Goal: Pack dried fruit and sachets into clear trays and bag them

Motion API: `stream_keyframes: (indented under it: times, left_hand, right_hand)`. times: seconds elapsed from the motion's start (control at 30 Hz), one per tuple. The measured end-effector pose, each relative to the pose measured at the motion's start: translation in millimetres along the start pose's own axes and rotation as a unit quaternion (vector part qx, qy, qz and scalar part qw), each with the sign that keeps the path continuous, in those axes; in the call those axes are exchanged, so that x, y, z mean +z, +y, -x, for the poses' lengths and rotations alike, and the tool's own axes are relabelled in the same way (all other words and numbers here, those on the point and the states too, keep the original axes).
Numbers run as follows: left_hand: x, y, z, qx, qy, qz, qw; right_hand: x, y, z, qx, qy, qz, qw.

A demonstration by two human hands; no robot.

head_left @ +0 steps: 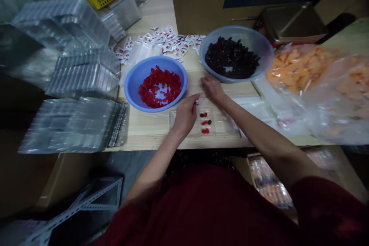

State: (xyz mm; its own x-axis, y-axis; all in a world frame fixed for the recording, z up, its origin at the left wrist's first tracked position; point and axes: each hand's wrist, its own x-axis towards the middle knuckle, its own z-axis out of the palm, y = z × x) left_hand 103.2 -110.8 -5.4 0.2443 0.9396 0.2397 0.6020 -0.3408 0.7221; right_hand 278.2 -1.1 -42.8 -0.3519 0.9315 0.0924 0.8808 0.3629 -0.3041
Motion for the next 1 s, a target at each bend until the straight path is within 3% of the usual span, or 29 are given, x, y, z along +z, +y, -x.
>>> stream_keyframes:
  times: [0.13, 0.23, 0.33, 0.43, 0.5, 0.6, 0.67, 0.77, 0.83, 0.9, 1.0]
  left_hand:
    - [-9.1, -4.0, 43.5, -0.083, 0.079, 0.05, 0.992]
    - [-5.7, -6.3, 57.1, -0.103, 0.092, 0.008, 0.99]
    - [-4.7, -0.4, 58.7, -0.079, 0.062, -0.066, 0.993]
    - [-8.7, 5.5, 55.5, -0.073, 0.064, -0.157, 0.983]
    - [-12.1, 5.9, 52.4, -0.071, 0.052, -0.187, 0.978]
    - [-18.8, 4.9, 49.6, -0.062, -0.011, -0.195, 0.979]
    - [-25.8, 7.0, 50.6, -0.068, -0.015, -0.172, 0.983]
    - [-38.5, 15.6, 57.1, -0.069, 0.002, -0.049, 0.996]
    - [-44.3, 21.9, 63.9, -0.078, -0.032, 0.056, 0.995]
    - [-45.3, 25.4, 71.4, -0.1, -0.064, 0.11, 0.987]
    - [-39.7, 24.7, 83.0, -0.133, -0.047, 0.096, 0.985]
  right_hand:
    - [-11.2, -2.8, 42.7, 0.008, 0.129, -0.14, 0.982]
    - [-21.4, -23.5, 78.1, 0.071, 0.212, -0.318, 0.921]
    - [-28.1, -50.1, 111.0, 0.126, 0.192, -0.465, 0.855]
    - [-27.0, -70.3, 133.6, 0.15, 0.155, -0.527, 0.822]
    - [-22.3, -77.4, 141.4, 0.154, 0.137, -0.533, 0.82]
    - [-14.3, -82.4, 145.0, 0.154, 0.123, -0.539, 0.819]
    - [-11.0, -86.0, 144.9, 0.152, 0.109, -0.551, 0.813]
    - [-10.1, -96.6, 143.4, 0.145, 0.085, -0.574, 0.802]
    - [-10.8, -106.3, 142.0, 0.137, 0.082, -0.584, 0.796]
    - [-11.4, -115.4, 140.8, 0.126, 0.078, -0.579, 0.801]
    - [-11.1, -120.9, 142.8, 0.1, 0.082, -0.525, 0.841]
